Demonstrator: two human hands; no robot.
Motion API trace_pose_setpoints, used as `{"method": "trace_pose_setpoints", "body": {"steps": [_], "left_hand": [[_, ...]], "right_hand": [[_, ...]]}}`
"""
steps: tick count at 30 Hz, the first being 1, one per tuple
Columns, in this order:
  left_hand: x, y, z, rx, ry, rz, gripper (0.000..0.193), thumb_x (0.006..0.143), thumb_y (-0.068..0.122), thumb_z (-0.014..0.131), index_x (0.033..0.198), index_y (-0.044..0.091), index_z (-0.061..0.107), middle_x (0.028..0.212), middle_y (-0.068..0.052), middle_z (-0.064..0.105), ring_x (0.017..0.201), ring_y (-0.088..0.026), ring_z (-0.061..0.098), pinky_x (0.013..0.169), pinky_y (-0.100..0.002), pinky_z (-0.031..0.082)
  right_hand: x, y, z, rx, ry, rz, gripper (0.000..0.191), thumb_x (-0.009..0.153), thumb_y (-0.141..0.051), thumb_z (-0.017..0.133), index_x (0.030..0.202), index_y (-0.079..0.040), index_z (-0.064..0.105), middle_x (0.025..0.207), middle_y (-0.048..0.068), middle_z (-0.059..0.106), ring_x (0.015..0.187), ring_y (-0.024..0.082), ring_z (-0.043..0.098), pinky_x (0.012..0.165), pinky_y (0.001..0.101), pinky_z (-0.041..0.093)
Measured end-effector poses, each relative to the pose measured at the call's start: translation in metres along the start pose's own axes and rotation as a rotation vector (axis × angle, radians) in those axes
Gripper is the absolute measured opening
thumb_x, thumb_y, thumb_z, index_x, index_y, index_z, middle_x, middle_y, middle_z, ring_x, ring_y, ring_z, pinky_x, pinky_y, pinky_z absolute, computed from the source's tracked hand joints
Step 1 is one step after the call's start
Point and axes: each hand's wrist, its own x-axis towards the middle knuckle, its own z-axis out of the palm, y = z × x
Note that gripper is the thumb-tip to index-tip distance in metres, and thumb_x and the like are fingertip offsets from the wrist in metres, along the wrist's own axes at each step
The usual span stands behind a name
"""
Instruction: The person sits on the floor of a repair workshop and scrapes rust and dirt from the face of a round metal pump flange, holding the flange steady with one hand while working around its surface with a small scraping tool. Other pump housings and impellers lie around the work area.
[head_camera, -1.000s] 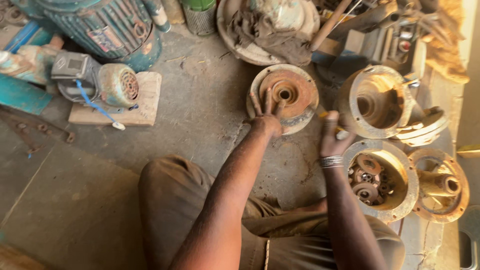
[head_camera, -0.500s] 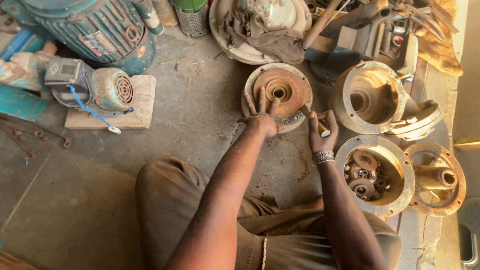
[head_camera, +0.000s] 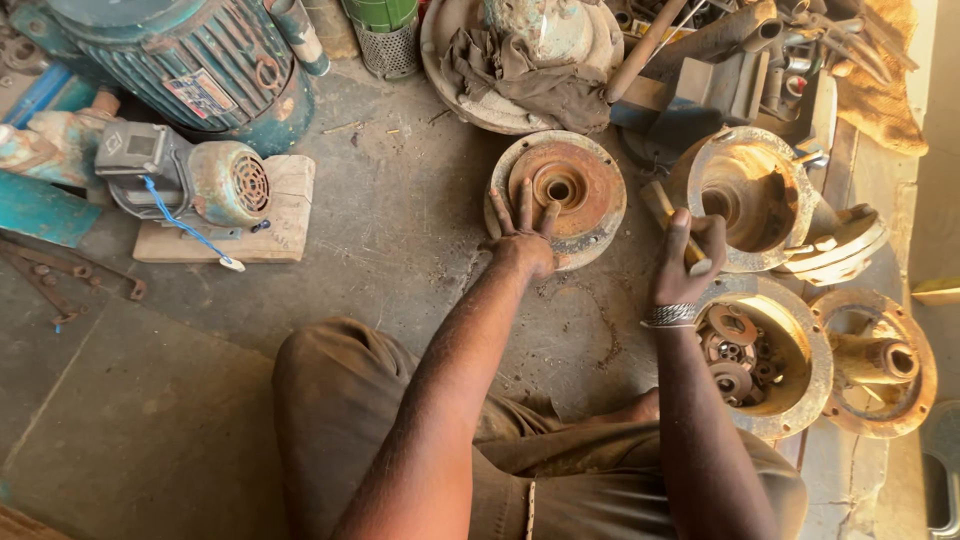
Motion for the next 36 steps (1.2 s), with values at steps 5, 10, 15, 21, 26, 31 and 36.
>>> {"method": "trace_pose_setpoints", "body": {"steps": [5, 10, 15, 21, 26, 31, 36], "left_hand": [[-0.001, -0.001, -0.001, 0.002, -0.016, -0.014, 0.106, 0.093, 0.068, 0.057, 0.159, 0.039, -0.021, 0.155, -0.010, -0.052, 0.134, -0.060, -0.043, 0.100, -0.086, 0.034], [-0.001, -0.002, -0.003, 0.007, -0.033, -0.008, 0.105, 0.095, 0.061, 0.059, 0.160, 0.039, -0.021, 0.154, -0.012, -0.052, 0.132, -0.062, -0.043, 0.099, -0.086, 0.034], [0.003, -0.002, 0.000, 0.023, -0.015, -0.006, 0.104, 0.097, 0.049, 0.060, 0.160, 0.040, -0.021, 0.153, -0.013, -0.053, 0.130, -0.063, -0.044, 0.097, -0.085, 0.036], [0.001, -0.004, 0.000, -0.016, -0.029, -0.003, 0.104, 0.095, 0.059, 0.059, 0.161, 0.040, -0.019, 0.154, -0.011, -0.052, 0.133, -0.060, -0.043, 0.099, -0.085, 0.034], [-0.003, -0.003, -0.002, 0.003, 0.001, 0.014, 0.104, 0.095, 0.063, 0.058, 0.161, 0.038, -0.018, 0.155, -0.013, -0.052, 0.133, -0.063, -0.043, 0.099, -0.086, 0.035], [-0.001, -0.003, -0.001, 0.004, -0.013, -0.012, 0.105, 0.094, 0.060, 0.060, 0.161, 0.041, -0.018, 0.155, -0.010, -0.052, 0.133, -0.061, -0.043, 0.098, -0.086, 0.035], [-0.002, -0.003, -0.001, 0.009, -0.006, -0.007, 0.104, 0.095, 0.054, 0.062, 0.162, 0.041, -0.016, 0.156, -0.011, -0.052, 0.133, -0.062, -0.042, 0.097, -0.086, 0.035]], "right_hand": [[-0.005, 0.003, -0.004, -0.078, -0.283, -0.034, 0.030, 0.105, -0.034, 0.068, 0.091, -0.009, 0.059, 0.083, 0.004, 0.065, 0.077, 0.014, 0.061, 0.069, 0.0311, 0.050], [-0.001, 0.006, -0.008, -0.078, -0.040, -0.002, 0.035, 0.107, -0.032, 0.068, 0.088, -0.008, 0.052, 0.079, 0.008, 0.059, 0.070, 0.020, 0.054, 0.065, 0.0366, 0.046], [-0.001, 0.002, -0.008, -0.201, -0.243, 0.013, 0.026, 0.106, -0.033, 0.068, 0.089, -0.014, 0.063, 0.083, 0.002, 0.068, 0.076, 0.016, 0.064, 0.071, 0.0355, 0.051], [-0.003, -0.008, -0.003, -0.116, -0.274, -0.068, 0.034, 0.106, -0.033, 0.068, 0.084, -0.011, 0.055, 0.081, 0.005, 0.065, 0.078, 0.018, 0.061, 0.076, 0.0380, 0.051], [-0.004, 0.000, -0.005, -0.140, -0.188, -0.080, 0.030, 0.104, -0.035, 0.072, 0.091, -0.011, 0.060, 0.085, 0.007, 0.063, 0.078, 0.019, 0.059, 0.071, 0.0377, 0.049], [-0.004, 0.008, -0.006, -0.390, -0.237, -0.345, 0.018, 0.101, -0.028, 0.076, 0.090, -0.014, 0.069, 0.098, 0.006, 0.072, 0.092, 0.018, 0.065, 0.084, 0.0411, 0.046], [-0.006, -0.007, -0.008, -0.044, -0.218, -0.010, 0.030, 0.106, -0.028, 0.071, 0.084, -0.011, 0.057, 0.075, 0.004, 0.057, 0.067, 0.017, 0.050, 0.064, 0.0361, 0.043]]}}
